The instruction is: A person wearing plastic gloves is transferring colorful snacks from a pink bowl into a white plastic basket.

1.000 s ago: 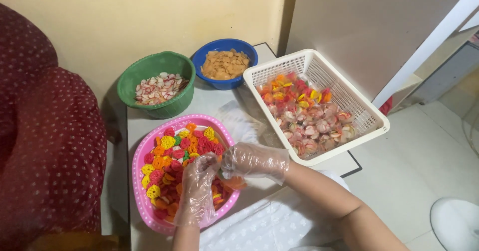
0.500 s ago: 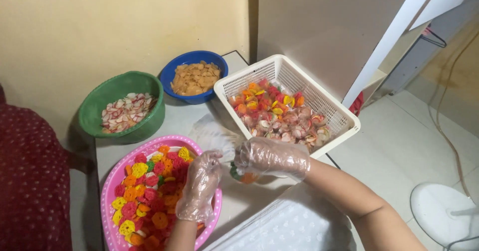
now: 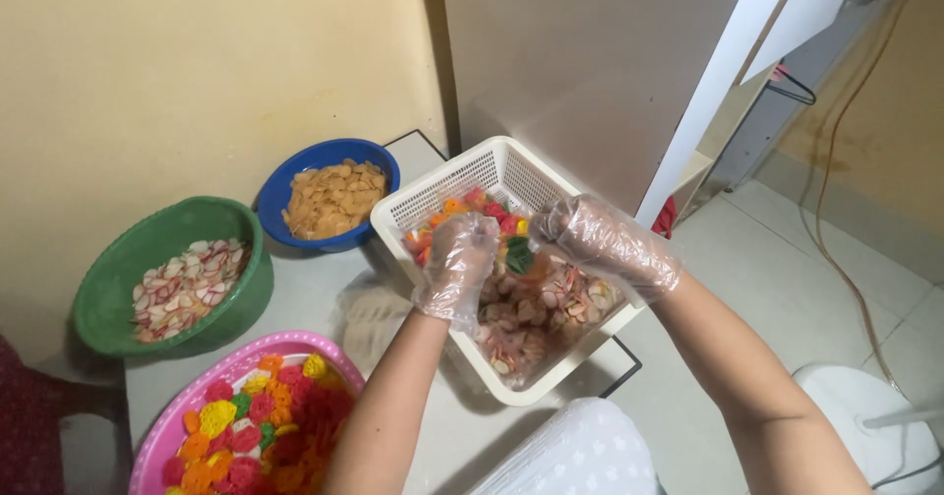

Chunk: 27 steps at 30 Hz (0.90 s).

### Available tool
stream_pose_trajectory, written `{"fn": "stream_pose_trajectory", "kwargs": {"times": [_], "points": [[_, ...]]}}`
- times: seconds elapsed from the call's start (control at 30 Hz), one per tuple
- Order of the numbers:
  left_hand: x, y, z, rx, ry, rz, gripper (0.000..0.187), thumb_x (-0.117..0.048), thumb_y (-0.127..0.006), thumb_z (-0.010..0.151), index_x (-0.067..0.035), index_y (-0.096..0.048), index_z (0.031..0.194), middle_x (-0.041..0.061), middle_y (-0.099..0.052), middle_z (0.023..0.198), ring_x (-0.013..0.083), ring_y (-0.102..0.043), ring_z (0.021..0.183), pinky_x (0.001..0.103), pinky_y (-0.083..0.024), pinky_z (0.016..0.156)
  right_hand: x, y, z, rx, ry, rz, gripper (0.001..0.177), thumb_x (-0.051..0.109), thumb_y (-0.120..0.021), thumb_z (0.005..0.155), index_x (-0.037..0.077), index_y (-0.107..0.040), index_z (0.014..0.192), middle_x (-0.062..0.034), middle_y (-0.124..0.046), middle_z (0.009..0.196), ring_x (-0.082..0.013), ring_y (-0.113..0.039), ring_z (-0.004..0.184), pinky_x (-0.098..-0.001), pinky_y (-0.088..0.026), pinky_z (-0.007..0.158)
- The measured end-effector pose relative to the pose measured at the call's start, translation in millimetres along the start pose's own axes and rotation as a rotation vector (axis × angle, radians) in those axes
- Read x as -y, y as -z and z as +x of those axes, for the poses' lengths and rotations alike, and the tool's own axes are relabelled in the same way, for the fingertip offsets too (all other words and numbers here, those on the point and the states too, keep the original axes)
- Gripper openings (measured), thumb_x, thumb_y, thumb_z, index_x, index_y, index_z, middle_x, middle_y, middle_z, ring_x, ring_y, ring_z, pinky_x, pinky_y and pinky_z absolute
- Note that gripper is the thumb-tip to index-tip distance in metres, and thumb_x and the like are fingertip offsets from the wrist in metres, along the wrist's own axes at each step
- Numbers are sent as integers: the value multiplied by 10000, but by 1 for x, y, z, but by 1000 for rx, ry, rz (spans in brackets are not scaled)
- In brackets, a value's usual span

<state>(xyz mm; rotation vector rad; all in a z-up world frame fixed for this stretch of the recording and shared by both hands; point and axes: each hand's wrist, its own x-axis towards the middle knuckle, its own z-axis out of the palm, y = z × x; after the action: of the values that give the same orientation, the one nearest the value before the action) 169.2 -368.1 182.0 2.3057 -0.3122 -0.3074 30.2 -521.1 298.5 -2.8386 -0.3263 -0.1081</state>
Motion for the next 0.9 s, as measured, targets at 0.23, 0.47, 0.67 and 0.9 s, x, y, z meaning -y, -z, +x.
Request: {"fn": "stream_pose_trajectory", "kwargs": {"times": [0.23,0.47,0.67,0.9], "points": [[-23,-76,78,-33,43,-36,208,-341,-592,892,-282,-772,977,-13,-757,1039,252,-729,1067,477,-626,863,-54,-16,17,-96,-225,21,198,262,-639,945,101,-723,868,-56,-739,837,-251,-741,835,-387,-582,754],[-5,-132,145,-3,243,-53,217,-330,-585,927,-356,-755,1059,-54,-715,1199,246,-692,1169,502,-605,906,-118,-47,47,48,-194,-81,94,206,-531,909,200,-540,816,-5,-625,747,-81,-623,598,-225,-507,629],[27,-178,177,7,274,-92,213,-323,-601,941,-327,-743,1100,-20,-696,1242,262,-686,1183,508,-594,935,-125,-68,51,-23,-380,183,355,249,-414,995,140,-751,971,-62,-767,912,-254,-742,937,-415,-585,822],[21,-178,163,-47,275,-84,203,-269,-606,952,-238,-752,1089,55,-726,1187,306,-694,1162,481,-607,950,-173,-142,67,-265,-86,19,145,31,-585,959,78,-719,931,-77,-769,935,-171,-729,736,-278,-655,645]]}}
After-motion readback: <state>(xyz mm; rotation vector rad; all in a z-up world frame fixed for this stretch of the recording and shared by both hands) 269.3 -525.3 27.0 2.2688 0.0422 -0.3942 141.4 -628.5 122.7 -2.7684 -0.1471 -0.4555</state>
